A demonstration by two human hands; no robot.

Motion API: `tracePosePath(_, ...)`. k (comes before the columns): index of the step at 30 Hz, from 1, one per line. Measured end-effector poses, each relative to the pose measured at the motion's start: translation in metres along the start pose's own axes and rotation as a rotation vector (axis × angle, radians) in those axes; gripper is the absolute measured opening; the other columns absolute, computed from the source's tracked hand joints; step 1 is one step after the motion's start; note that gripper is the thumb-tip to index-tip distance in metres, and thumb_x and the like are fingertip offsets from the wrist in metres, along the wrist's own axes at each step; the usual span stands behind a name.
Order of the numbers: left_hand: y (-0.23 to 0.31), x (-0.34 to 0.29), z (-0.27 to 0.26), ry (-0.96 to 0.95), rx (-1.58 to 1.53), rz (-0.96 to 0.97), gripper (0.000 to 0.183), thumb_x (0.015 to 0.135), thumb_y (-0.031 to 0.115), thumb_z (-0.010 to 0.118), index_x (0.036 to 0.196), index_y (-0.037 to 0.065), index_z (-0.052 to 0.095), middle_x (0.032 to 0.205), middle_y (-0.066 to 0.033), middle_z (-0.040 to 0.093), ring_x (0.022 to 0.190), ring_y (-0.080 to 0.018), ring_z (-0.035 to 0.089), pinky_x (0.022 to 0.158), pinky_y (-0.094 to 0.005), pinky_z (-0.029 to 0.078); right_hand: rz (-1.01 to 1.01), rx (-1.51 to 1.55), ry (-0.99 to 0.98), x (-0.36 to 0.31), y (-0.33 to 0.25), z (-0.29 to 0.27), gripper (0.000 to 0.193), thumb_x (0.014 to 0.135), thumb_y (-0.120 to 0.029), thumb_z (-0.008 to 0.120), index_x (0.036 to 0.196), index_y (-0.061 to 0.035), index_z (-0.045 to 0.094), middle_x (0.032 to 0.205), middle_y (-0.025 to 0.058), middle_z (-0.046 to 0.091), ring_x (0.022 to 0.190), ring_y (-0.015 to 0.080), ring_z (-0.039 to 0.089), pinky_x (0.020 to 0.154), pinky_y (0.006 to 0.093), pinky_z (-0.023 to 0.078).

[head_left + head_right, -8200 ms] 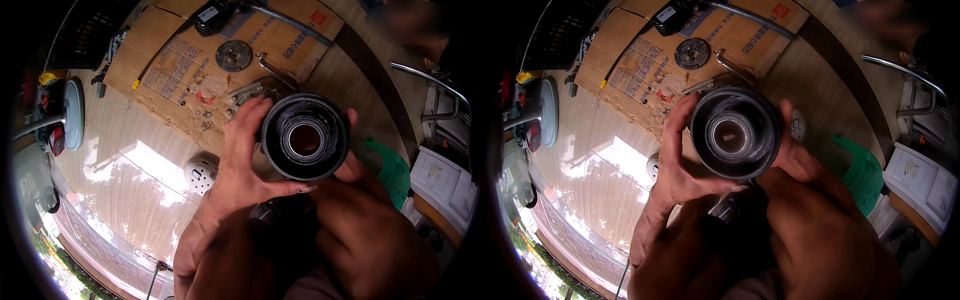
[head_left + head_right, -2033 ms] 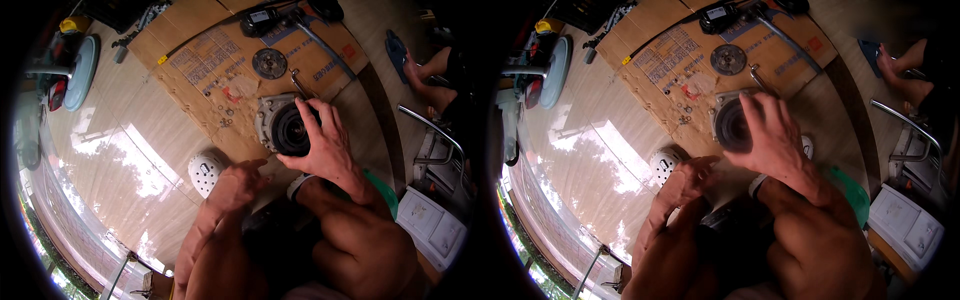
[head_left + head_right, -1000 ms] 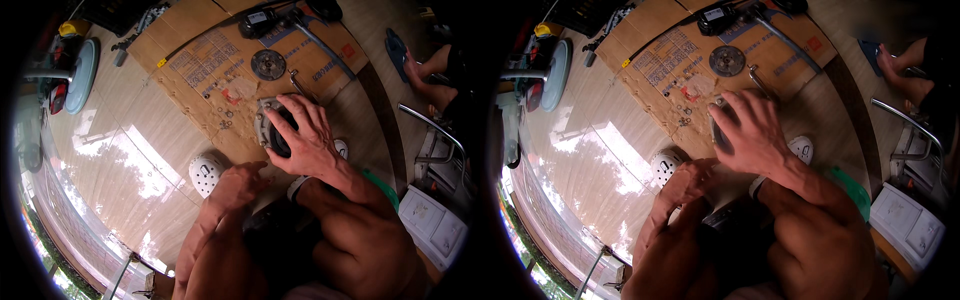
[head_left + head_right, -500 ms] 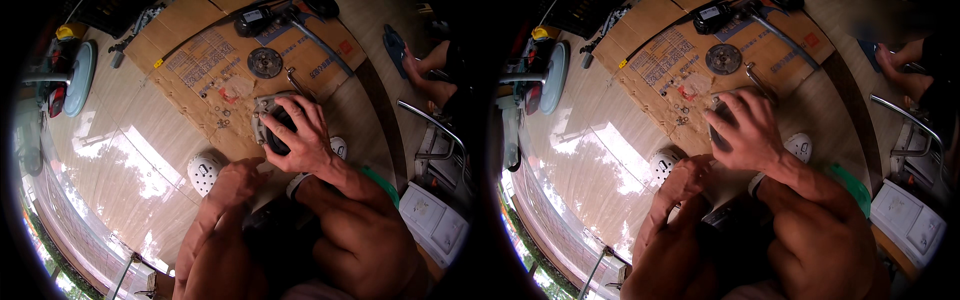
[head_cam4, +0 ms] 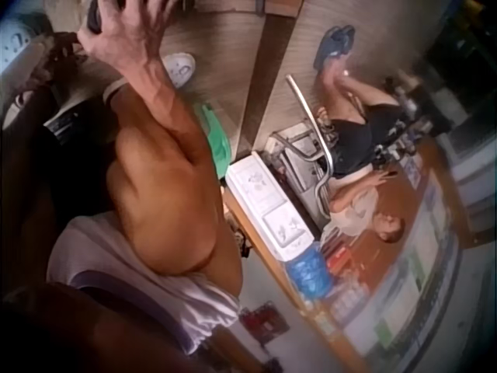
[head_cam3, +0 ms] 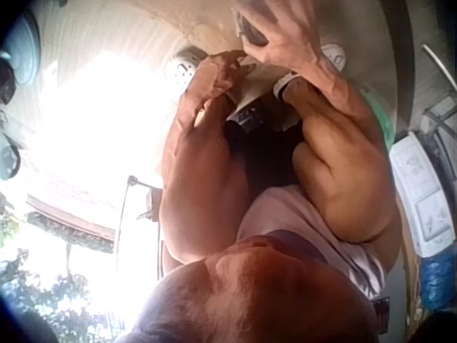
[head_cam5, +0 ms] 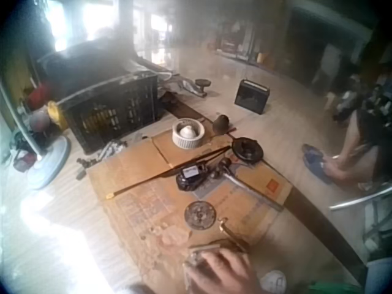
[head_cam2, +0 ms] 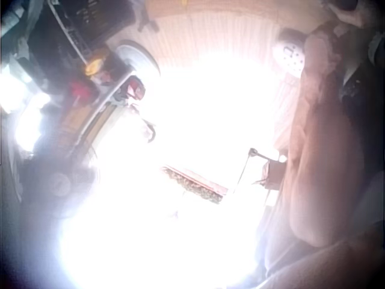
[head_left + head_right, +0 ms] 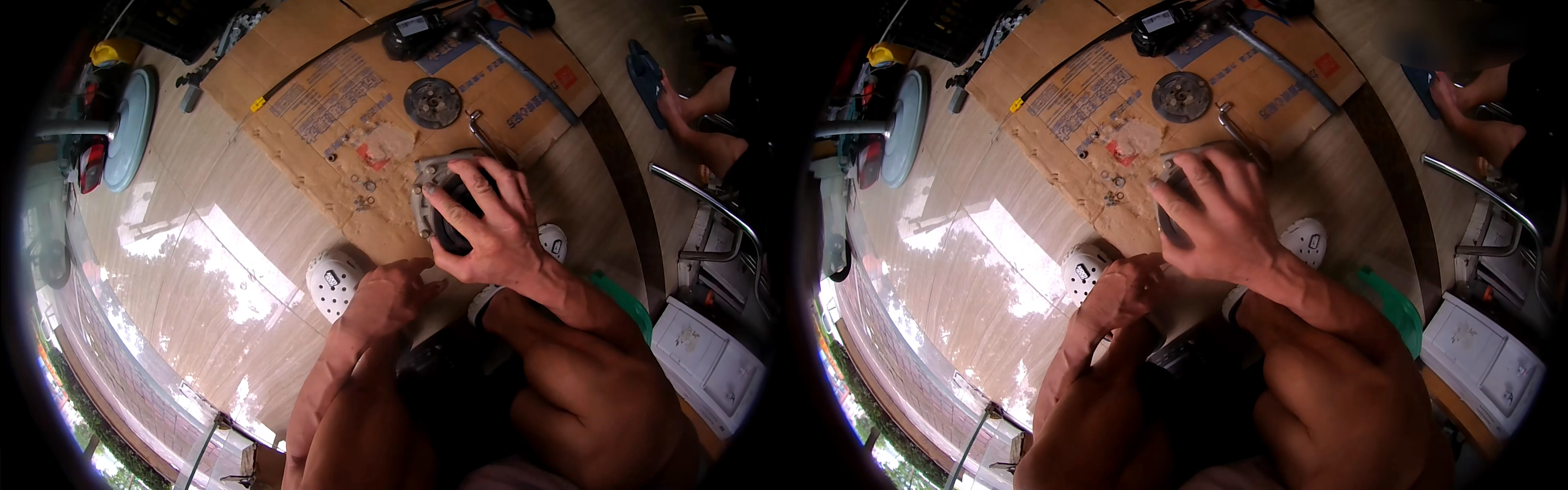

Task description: The person disassembles a car compressor by removing a metal plate, tapping the central hub with a hammer, and then prying off the outer pulley assembly by hand.

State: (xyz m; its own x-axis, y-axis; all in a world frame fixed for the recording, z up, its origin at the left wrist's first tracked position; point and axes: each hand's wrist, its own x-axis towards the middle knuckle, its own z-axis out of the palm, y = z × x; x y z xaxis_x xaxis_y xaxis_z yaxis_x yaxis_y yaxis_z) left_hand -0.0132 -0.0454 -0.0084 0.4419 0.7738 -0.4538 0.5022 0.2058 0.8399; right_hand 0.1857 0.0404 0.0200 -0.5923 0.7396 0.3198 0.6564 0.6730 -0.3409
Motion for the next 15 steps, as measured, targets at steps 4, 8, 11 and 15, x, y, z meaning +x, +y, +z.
tracePosePath(4, 0.0054, 0.0013, -0.0009, 0.008, 0.026, -0.008, 0.041, 0.097, 0.035, 0.066, 0.126, 0.006, 0.067, 0.090, -0.0156, 0.074, 0.088, -0.0322, 0.072, 0.081, -0.0417, 0.056, 0.005, 0.002, 0.008, 0.0000, 0.0000, -0.0013, 0.054, 0.062, -0.022, 0.080, 0.115, -0.0116, 0.074, 0.131, 0.0181, 0.059, 0.114, 0.0381, 0.057, 0.089, 0.0472, 0.045)
tracePosePath(8, 0.0057, 0.0033, -0.0008, -0.002, 0.047, -0.016, 0.039, 0.095, 0.034, 0.067, 0.124, 0.007, 0.068, 0.089, -0.0158, 0.074, 0.087, -0.0327, 0.072, 0.080, -0.0424, 0.056, 0.022, 0.007, 0.002, -0.0002, 0.0000, -0.0022, 0.053, 0.063, -0.022, 0.080, 0.115, -0.0123, 0.074, 0.131, 0.0173, 0.059, 0.115, 0.0379, 0.056, 0.088, 0.0474, 0.045)
tracePosePath(11, 0.0017, 0.0038, -0.0020, -0.008, 0.023, 0.028, 0.038, 0.095, 0.033, 0.068, 0.123, 0.007, 0.068, 0.089, -0.0158, 0.073, 0.087, -0.0329, 0.072, 0.080, -0.0427, 0.056, 0.028, 0.013, -0.001, -0.0011, 0.0000, -0.0013, 0.052, 0.063, -0.022, 0.080, 0.114, -0.0130, 0.074, 0.132, 0.0166, 0.058, 0.115, 0.0378, 0.056, 0.088, 0.0477, 0.044)
tracePosePath(15, 0.0039, 0.0040, -0.0022, -0.013, 0.029, 0.001, 0.037, 0.095, 0.032, 0.068, 0.123, 0.008, 0.068, 0.089, -0.0157, 0.073, 0.086, -0.0330, 0.072, 0.080, -0.0428, 0.056, 0.035, 0.021, 0.002, -0.0035, 0.0004, 0.0020, 0.054, 0.062, -0.022, 0.080, 0.116, -0.0136, 0.074, 0.134, 0.0165, 0.057, 0.116, 0.0383, 0.055, 0.090, 0.0485, 0.044)
